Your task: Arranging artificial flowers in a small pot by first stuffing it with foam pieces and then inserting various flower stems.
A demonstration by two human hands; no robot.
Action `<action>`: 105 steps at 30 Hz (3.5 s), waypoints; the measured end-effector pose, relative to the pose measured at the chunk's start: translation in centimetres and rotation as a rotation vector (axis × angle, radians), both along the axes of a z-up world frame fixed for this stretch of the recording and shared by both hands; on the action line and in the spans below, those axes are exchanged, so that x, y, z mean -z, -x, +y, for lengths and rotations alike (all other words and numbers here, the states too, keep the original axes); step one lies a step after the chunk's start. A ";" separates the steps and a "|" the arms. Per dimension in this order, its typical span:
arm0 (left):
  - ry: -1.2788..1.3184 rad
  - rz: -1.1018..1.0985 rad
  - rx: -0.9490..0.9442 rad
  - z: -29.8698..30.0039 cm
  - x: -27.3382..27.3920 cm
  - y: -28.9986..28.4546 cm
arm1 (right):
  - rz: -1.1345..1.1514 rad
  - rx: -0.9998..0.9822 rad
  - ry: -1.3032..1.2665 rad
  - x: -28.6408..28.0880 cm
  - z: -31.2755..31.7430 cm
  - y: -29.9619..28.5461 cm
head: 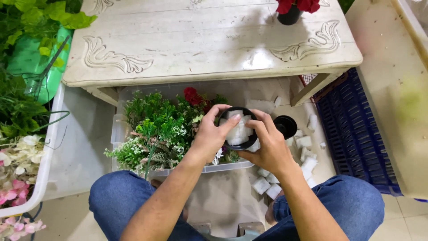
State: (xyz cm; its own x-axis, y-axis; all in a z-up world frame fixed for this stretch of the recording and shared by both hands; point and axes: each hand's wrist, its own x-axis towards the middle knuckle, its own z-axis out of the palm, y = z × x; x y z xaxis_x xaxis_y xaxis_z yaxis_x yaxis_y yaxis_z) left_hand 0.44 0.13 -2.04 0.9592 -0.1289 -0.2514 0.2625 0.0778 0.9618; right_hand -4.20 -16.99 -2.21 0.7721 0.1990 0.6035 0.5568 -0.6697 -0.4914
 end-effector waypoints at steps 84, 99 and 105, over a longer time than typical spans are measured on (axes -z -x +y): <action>0.300 -0.122 -0.242 14.3 -4.0 -1.3 | 0.906 -0.126 0.094 22.1 20.3 -7.0; 0.332 -0.145 -0.254 13.8 -4.0 -2.3 | 0.631 -0.344 -0.784 16.2 15.5 -10.9; 0.348 -0.187 -0.221 14.5 -3.5 -1.9 | 0.515 -0.278 -1.082 12.0 12.7 -11.0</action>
